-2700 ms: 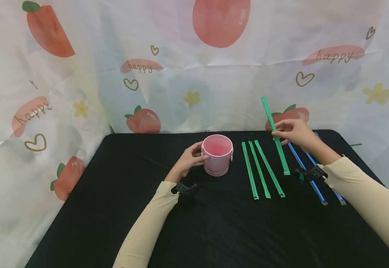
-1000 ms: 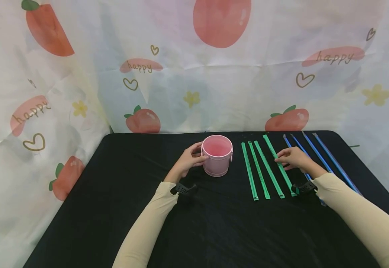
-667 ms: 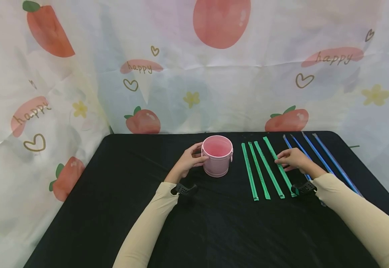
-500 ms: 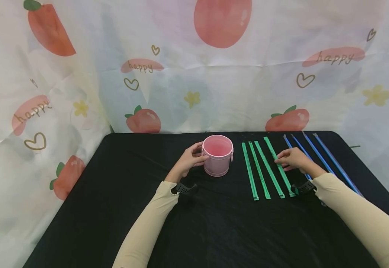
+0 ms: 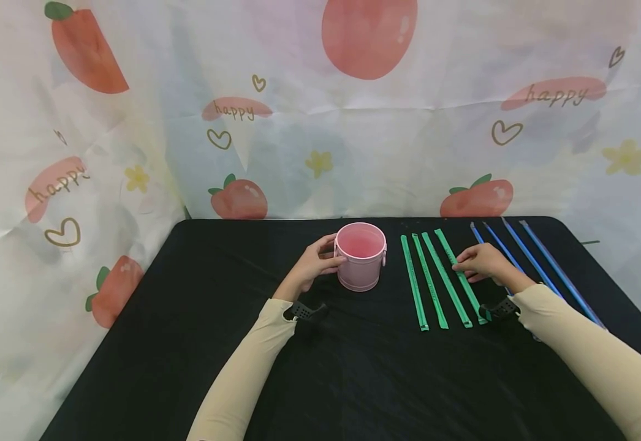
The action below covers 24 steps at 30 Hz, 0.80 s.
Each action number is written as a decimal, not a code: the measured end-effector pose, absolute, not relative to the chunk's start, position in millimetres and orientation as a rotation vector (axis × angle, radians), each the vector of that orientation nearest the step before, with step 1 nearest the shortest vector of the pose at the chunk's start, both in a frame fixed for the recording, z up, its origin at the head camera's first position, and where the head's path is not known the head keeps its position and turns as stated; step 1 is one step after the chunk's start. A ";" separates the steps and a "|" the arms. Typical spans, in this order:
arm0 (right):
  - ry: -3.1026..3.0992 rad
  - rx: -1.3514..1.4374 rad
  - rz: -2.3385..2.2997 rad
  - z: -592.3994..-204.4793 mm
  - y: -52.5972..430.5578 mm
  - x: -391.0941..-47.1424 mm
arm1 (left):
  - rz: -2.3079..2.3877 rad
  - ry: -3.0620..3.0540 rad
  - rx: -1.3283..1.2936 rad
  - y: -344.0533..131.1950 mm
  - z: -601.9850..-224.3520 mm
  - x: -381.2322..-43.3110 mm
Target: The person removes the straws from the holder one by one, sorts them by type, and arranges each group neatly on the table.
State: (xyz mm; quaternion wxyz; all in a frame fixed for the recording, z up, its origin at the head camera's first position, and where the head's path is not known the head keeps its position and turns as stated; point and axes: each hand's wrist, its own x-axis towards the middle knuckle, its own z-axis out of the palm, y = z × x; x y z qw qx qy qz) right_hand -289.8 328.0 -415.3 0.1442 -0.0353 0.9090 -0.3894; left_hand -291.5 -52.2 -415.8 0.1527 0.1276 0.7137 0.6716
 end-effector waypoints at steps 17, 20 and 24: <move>2.618 -0.111 -1.061 -408.2 331.3 -283.8 | 1.916 2.050 0.379 -50.0 -415.2 -291.7; 2.599 -0.116 -1.075 -407.9 335.1 -283.1 | 1.912 2.046 0.377 -50.4 -415.0 -292.0; 2.585 -0.158 -1.081 -406.6 341.4 -280.4 | 1.915 2.044 0.369 -51.3 -414.9 -291.9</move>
